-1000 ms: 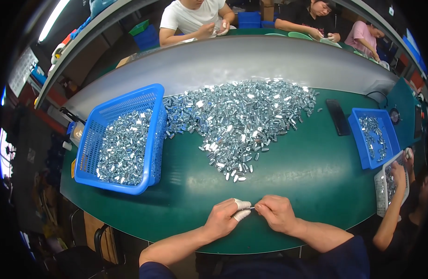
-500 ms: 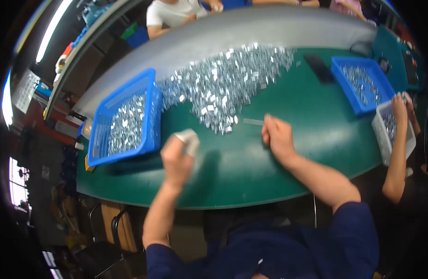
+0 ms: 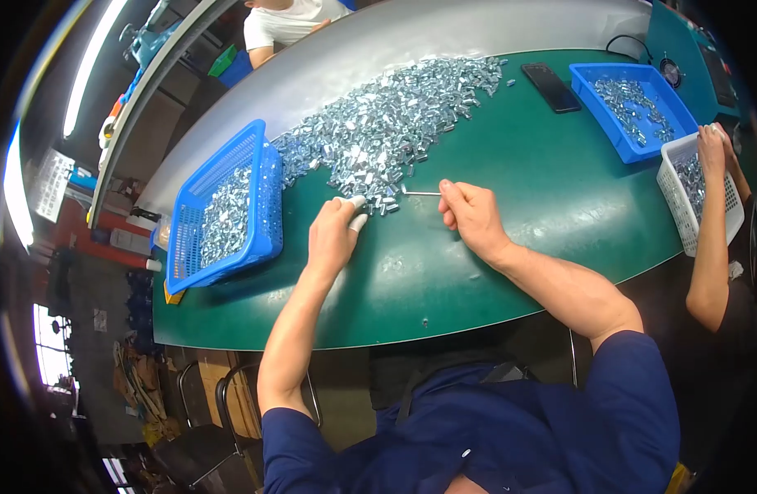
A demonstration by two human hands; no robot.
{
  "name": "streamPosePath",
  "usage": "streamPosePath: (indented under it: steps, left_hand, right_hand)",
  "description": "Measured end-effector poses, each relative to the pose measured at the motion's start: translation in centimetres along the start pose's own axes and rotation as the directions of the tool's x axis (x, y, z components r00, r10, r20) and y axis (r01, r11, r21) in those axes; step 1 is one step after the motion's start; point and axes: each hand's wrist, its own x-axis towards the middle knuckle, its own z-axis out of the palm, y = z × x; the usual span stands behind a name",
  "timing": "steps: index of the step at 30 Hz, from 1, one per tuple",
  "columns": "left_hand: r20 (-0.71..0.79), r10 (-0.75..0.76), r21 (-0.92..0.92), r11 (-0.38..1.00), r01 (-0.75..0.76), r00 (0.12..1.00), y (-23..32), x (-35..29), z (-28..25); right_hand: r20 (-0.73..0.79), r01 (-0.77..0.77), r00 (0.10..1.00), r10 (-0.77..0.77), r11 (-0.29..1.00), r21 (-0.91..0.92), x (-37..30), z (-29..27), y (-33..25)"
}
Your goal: The person is assembling small metal components onto thin rods at a manual workstation.
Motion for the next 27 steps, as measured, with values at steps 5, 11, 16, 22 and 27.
streamPosePath:
  steps: [5,11,16,22,27]
  left_hand:
    - [-0.074,0.059,-0.009,0.998,-0.060,0.996,-1.1,0.8,1.7]
    - [-0.130,-0.068,-0.491,0.871,-0.004,0.989,2.1,-0.5,1.4]
    - [0.032,-0.129,-0.627,0.770,0.121,0.991,3.3,-1.7,1.8]
    - [0.045,-0.082,-0.576,0.812,0.093,0.996,3.4,-1.4,1.1]
    - [-0.053,0.065,-0.473,0.877,-0.082,0.996,3.8,-1.7,1.4]
  right_hand:
    - [0.021,-0.008,1.000,0.009,0.998,-0.055,0.0,0.1,-0.1]
    - [0.155,0.134,0.982,-0.105,0.974,-0.185,-0.7,0.7,-0.2]
    - [0.265,0.299,0.938,-0.224,0.910,-0.288,-0.9,1.1,-0.3]
    - [0.233,0.244,0.958,-0.167,0.902,-0.357,-0.5,1.1,-0.5]
    - [0.312,0.468,0.880,-0.358,0.771,-0.432,-1.0,1.1,-1.0]
